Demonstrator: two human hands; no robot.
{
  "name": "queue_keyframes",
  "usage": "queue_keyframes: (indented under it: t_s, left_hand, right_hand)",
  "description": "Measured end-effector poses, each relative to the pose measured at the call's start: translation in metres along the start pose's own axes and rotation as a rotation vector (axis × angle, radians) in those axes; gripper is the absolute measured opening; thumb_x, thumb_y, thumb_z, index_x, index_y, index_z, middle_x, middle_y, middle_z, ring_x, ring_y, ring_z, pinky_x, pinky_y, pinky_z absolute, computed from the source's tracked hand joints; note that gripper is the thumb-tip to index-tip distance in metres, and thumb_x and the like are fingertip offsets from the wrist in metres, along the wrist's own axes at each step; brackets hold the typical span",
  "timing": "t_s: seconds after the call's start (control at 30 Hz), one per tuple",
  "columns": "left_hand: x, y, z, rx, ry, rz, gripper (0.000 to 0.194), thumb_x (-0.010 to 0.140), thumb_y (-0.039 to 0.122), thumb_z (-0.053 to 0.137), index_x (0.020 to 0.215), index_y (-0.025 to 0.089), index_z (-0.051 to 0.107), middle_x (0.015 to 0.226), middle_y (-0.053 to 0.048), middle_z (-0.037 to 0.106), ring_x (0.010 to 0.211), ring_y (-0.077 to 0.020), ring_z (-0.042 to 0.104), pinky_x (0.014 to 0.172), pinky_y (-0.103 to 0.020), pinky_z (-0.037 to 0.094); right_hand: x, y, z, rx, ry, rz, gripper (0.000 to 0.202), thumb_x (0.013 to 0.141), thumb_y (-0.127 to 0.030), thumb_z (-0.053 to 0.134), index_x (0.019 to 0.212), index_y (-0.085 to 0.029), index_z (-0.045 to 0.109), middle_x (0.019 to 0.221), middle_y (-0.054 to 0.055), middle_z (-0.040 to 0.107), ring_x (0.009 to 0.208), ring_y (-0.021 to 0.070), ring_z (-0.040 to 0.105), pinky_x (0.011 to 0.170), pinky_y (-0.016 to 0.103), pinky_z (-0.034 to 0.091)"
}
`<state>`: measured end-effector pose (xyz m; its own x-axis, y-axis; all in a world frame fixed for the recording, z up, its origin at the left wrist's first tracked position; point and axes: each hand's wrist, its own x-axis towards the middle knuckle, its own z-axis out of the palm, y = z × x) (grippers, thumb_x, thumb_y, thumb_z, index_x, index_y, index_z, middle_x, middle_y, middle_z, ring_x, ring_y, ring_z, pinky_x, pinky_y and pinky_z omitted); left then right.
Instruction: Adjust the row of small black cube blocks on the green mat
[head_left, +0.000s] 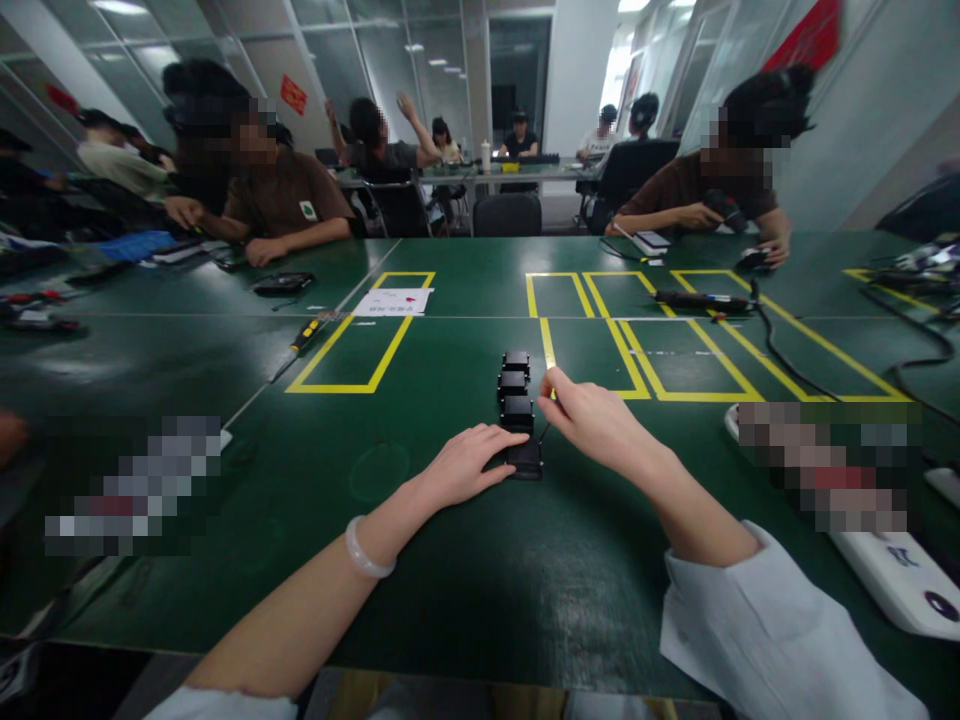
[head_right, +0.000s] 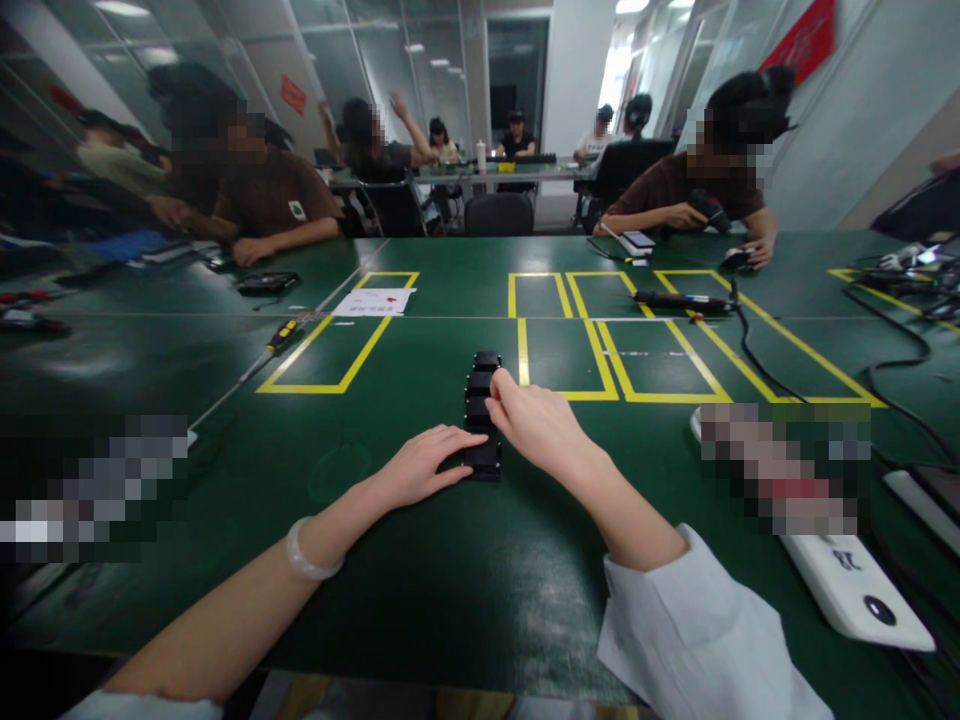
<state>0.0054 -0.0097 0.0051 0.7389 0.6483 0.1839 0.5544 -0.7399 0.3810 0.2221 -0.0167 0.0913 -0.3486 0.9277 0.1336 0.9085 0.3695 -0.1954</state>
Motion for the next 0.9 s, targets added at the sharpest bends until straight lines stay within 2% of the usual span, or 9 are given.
queue_keyframes:
  t_s: [0.1,0.37,0.6,0.9]
  left_hand:
    - [0.0002,0.0002,-0.0004,0.004,-0.006,-0.001,0.042,0.094,0.031,0.053,0.134,0.027,0.043,0.120,-0.004,0.059,0.105,-0.0211,0.054,0.091,-0.035,0.044]
    - [-0.0001,0.0001,-0.0009,0.000,-0.010,0.001,0.042,0.094,0.031,0.052,0.135,0.027,0.042,0.121,-0.005,0.058,0.105,-0.0212,0.054,0.091,-0.035,0.044]
    - [0.0002,0.0000,-0.0003,0.006,-0.005,-0.002,0.042,0.094,0.032,0.052,0.135,0.027,0.043,0.121,-0.005,0.058,0.106,-0.0215,0.054,0.091,-0.035,0.044]
    - [-0.0003,-0.0008,0.0012,0.007,-0.008,-0.004,0.042,0.093,0.031,0.053,0.135,0.027,0.043,0.120,-0.004,0.058,0.105,-0.0215,0.054,0.091,-0.035,0.044]
  right_hand:
    - [0.0006,0.0004,0.0002,-0.012,-0.013,0.010,0.022,0.096,-0.038,0.033,0.100,-0.021,0.047,0.075,0.003,0.064,0.063,0.0162,0.058,0.053,0.024,0.024]
    - [-0.0001,0.0011,-0.0003,-0.019,-0.010,-0.006,0.019,0.094,-0.029,0.033,0.103,-0.020,0.047,0.076,0.003,0.065,0.062,0.0145,0.055,0.054,0.025,0.025]
    - [0.0018,0.0016,0.0016,-0.028,-0.023,0.017,0.025,0.096,-0.040,0.033,0.101,-0.021,0.048,0.075,0.003,0.065,0.066,0.0174,0.058,0.053,0.025,0.023]
    - [-0.0001,0.0006,-0.0002,-0.032,-0.015,0.000,0.018,0.094,-0.029,0.034,0.103,-0.020,0.047,0.076,0.003,0.065,0.062,0.0149,0.055,0.053,0.025,0.024]
